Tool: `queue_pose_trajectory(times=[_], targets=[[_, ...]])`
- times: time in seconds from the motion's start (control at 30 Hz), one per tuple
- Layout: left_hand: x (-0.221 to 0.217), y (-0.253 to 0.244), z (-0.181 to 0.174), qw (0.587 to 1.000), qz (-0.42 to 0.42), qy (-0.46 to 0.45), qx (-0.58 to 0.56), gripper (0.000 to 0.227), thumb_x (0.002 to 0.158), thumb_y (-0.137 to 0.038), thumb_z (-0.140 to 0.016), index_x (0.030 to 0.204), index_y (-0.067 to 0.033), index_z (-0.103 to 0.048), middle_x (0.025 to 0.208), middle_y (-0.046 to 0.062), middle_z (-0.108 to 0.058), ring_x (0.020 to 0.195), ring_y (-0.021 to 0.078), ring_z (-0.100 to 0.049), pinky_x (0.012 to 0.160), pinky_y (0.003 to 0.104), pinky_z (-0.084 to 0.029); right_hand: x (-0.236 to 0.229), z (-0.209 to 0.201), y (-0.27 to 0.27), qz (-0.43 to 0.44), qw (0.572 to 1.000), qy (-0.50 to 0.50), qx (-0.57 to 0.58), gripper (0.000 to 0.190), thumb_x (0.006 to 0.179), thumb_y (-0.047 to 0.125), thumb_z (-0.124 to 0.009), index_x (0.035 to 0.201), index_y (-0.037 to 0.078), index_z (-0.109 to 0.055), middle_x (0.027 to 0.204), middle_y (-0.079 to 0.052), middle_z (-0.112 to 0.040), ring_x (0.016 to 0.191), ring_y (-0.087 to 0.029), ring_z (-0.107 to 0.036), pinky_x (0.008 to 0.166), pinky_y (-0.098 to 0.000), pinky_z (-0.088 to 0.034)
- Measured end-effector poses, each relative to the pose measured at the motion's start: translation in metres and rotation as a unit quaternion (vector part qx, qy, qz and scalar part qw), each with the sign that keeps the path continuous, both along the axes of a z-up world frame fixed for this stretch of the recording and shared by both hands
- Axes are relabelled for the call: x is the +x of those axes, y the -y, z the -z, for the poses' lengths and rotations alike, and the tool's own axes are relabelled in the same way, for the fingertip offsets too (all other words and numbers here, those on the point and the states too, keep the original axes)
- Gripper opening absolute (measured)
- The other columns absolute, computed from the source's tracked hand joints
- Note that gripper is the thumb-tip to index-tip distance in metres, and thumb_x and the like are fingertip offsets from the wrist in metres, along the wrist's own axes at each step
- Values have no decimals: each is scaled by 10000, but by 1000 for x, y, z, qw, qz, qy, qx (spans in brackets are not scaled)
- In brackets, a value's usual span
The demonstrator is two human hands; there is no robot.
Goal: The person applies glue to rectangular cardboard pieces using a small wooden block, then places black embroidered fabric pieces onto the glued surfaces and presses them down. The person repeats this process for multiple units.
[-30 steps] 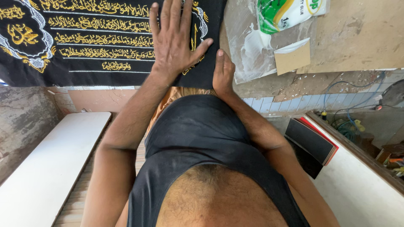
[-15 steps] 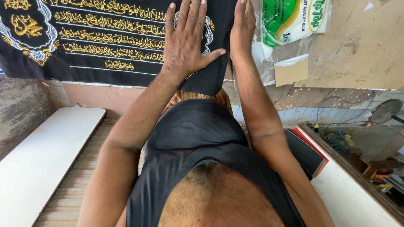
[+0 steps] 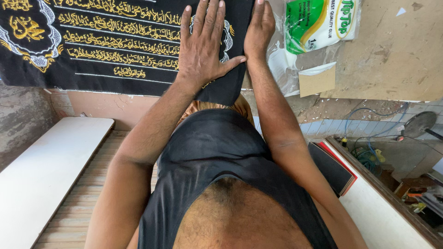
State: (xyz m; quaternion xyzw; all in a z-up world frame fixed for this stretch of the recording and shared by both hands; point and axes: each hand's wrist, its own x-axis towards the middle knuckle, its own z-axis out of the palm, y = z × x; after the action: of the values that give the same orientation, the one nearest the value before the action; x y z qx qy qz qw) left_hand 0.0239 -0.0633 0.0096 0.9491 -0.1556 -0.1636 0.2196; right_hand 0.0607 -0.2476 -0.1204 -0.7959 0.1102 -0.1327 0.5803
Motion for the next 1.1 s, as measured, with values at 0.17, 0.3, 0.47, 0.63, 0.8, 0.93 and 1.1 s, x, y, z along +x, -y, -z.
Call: queue_pose_trajectory(times=[0.17,0.3,0.47,0.63,0.8,0.93,1.1], targets=[[-1,1,4,1000,9,11,6,1231,920,-949,-341,1676,8,-178,1739,194,-134,1610,316,-74,1291,574,8,0,9,3,-7,999,46,-7,505,1119,443,-451,1203,-3,-672,1016,-80,-733,957,-161,-693,866,-341,-543],[-14,-2,8,996,70,58,9,1122,992,-873,-309,1678,9,-214,1747,177,-148,1615,297,-92,1288,574,-7,2,11,4,4,1000,-10,-16,503,1128,441,-438,1043,12,-688,852,-71,-667,806,-156,-611,775,-331,-517],[-62,-3,16,961,218,160,60,950,1029,-778,-285,1655,-64,-303,1734,115,-204,1600,252,-140,1292,496,-53,1,10,5,-10,1000,9,-16,504,1112,462,-424,1037,44,-695,853,-39,-709,798,-128,-679,746,-318,-548],[-82,-10,25,933,302,191,43,904,1008,-759,-313,1641,-114,-347,1725,56,-235,1586,206,-150,1295,475,-103,-1,6,3,-14,1000,1,2,495,1118,453,-437,1028,34,-685,824,-41,-666,762,-123,-625,716,-322,-516],[-85,-8,32,910,345,222,65,792,1002,-708,-323,1630,-226,-339,1715,-32,-239,1584,174,-114,1291,480,-77,-1,11,5,-19,1000,4,-11,511,1119,464,-424,1043,35,-690,838,-37,-679,778,-124,-639,731,-322,-520],[-86,-6,37,907,352,223,65,739,1000,-693,-303,1627,-304,-324,1715,-87,-216,1577,158,-78,1296,471,-48,2,12,9,-34,999,-9,-11,533,1134,474,-400,1019,32,-674,829,-43,-645,775,-132,-611,739,-332,-506],[-86,-7,37,915,353,191,46,686,977,-668,-329,1593,-367,-361,1702,-91,-200,1574,169,-67,1290,500,-37,1,-3,7,-45,997,-54,-43,497,1121,446,-373,1073,37,-651,868,-66,-668,816,-167,-674,769,-345,-533]])
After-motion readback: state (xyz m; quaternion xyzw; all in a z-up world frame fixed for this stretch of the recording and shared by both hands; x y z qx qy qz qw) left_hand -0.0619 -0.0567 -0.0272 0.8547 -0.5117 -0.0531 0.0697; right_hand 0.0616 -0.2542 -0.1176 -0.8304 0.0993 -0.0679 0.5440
